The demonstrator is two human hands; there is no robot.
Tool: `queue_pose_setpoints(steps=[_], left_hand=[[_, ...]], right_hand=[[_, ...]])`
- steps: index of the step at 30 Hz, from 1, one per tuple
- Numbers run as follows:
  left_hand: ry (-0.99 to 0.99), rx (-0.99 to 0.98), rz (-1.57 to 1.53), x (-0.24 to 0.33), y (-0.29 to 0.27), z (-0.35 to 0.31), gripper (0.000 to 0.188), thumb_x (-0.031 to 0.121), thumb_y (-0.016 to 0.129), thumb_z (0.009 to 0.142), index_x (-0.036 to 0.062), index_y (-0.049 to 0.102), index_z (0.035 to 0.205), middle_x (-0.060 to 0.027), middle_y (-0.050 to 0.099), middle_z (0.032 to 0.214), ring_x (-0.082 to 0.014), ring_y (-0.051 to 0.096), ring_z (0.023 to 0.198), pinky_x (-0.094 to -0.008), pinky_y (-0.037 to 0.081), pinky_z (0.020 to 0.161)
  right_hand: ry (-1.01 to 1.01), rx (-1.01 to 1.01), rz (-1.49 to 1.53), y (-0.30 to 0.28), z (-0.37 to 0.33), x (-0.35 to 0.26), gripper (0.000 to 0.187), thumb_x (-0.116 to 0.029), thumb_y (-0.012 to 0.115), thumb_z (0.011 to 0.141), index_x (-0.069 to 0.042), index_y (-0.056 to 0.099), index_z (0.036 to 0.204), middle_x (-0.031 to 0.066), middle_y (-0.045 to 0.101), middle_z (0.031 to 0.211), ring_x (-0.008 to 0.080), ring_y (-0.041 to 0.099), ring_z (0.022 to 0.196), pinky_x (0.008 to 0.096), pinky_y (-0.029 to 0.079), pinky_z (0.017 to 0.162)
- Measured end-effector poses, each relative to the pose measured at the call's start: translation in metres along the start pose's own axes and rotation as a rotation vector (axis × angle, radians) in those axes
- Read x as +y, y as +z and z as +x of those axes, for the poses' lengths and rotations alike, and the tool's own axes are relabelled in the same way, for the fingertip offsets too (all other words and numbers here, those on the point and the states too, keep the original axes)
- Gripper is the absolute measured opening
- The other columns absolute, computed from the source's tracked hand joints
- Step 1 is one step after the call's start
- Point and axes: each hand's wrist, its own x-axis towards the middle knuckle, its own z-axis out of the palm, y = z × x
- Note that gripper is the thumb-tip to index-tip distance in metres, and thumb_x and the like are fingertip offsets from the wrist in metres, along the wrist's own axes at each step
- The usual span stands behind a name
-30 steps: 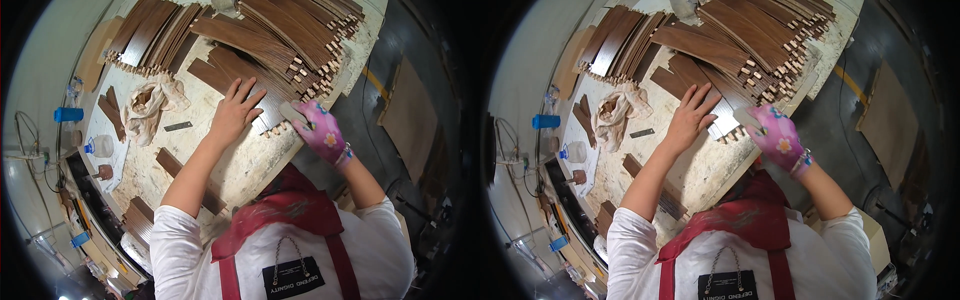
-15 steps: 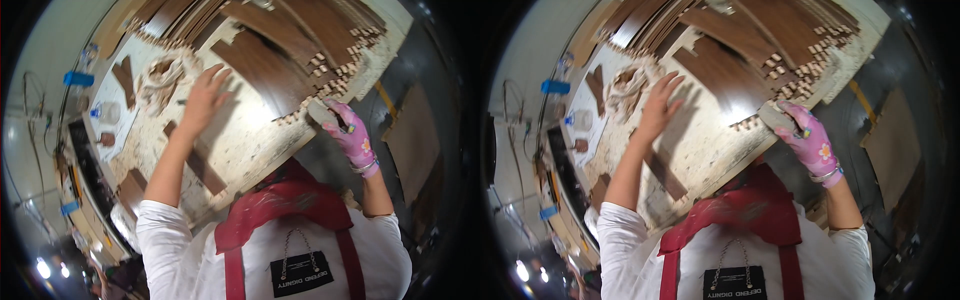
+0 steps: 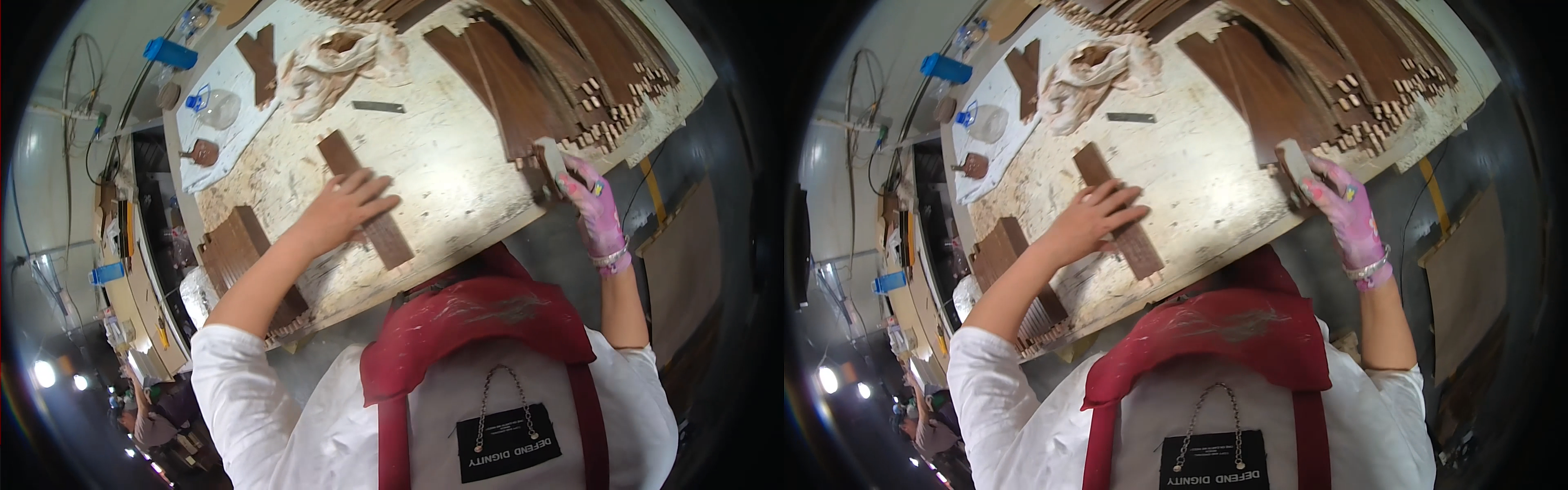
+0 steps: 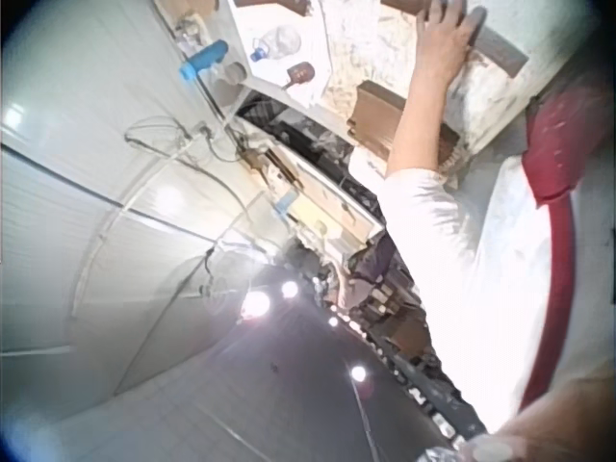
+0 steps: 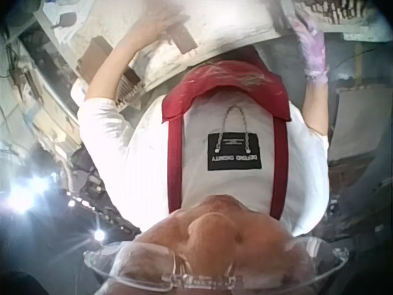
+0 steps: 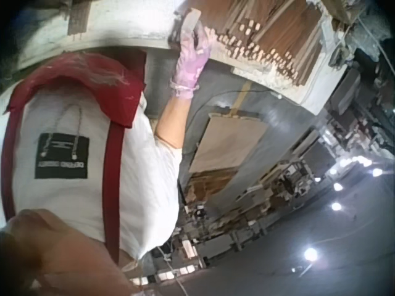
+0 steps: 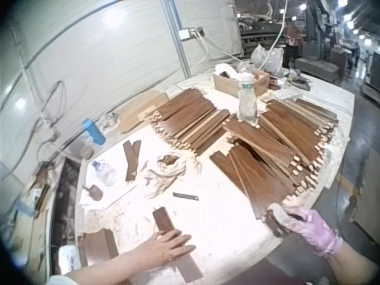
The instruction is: The person applies a liquid substance to wooden pieces using a small brush, wipes the pieces with a cloth, and uses a scraper to clean the ends of the wooden components.
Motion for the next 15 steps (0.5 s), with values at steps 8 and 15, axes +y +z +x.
queue_pose_setpoints(steps=[8,15], left_hand=[[0.128,0.257,-0.160,-0.005,-0.001,-0.003,0.059,0.027,0.071,0.073,0.0088,0.047,0.123,-0.0089,0.050,0.125,-0.0268,0.045,0.120,-0.0439,0.035,0.100],[0.040,0.431,-0.681,0.002,-0.045,-0.046,0.057,0.024,0.066,0.081,0.0012,0.043,0.128,-0.0192,0.050,0.126,-0.0361,0.048,0.116,-0.0389,0.039,0.098]], right_hand=[[-0.109,-0.033,-0.138,0.053,-0.030,0.002,0.043,-0.019,0.066,0.082,0.004,0.055,0.117,0.0100,0.057,0.117,0.0180,0.052,0.108,0.0284,0.037,0.096],[-0.457,0.047,-0.402,0.082,-0.033,-0.064,0.044,-0.019,0.068,0.080,0.003,0.056,0.116,0.0137,0.057,0.119,0.0228,0.055,0.106,0.0313,0.040,0.094]])
